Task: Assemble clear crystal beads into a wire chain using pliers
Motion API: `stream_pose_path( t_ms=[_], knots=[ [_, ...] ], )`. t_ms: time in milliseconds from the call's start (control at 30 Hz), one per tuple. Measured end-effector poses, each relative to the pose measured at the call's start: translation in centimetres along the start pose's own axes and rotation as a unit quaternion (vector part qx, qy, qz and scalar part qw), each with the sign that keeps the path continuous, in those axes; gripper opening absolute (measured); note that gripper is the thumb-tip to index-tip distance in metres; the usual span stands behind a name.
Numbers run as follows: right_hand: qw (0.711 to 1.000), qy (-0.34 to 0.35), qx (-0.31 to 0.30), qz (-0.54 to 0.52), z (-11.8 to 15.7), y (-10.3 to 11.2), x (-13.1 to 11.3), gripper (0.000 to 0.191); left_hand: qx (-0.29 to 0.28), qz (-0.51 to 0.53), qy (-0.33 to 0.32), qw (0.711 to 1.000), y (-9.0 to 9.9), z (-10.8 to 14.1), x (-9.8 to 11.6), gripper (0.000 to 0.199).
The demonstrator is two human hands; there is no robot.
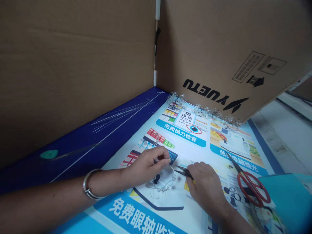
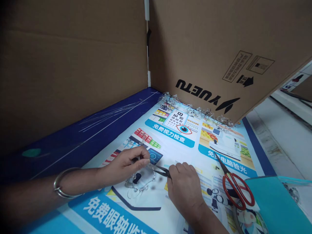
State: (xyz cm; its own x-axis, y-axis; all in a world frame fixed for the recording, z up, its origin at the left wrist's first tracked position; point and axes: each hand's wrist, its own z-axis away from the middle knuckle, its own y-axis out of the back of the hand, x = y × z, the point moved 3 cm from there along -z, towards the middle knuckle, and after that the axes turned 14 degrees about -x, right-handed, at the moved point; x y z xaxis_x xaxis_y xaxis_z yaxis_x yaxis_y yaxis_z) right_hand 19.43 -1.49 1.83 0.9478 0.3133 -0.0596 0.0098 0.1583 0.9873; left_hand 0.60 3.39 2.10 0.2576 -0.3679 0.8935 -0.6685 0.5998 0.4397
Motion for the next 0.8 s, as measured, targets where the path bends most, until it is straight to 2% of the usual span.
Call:
stream_pose_path(
  t_ms=[233,567,800],
  knots=[
    [1.000,0.011,0.010,-0.007,0.07,0.02,-0.10,0.005,0.055,0.072,0.046,0.995,0.49,-0.04,-0.69,0.011],
    [1.000,-0.001,-0.007,0.001,0.03,-0.03,-0.15,0.004,0.061,0.077,0.043,0.994,0.51,-0.09,-0.42,0.012],
    [1.000,0.008,0.011,0.020,0.01,0.01,-0.16,0.003,0.046,0.064,0.019,0.997,0.49,0.03,-0.29,0.012]
  ],
)
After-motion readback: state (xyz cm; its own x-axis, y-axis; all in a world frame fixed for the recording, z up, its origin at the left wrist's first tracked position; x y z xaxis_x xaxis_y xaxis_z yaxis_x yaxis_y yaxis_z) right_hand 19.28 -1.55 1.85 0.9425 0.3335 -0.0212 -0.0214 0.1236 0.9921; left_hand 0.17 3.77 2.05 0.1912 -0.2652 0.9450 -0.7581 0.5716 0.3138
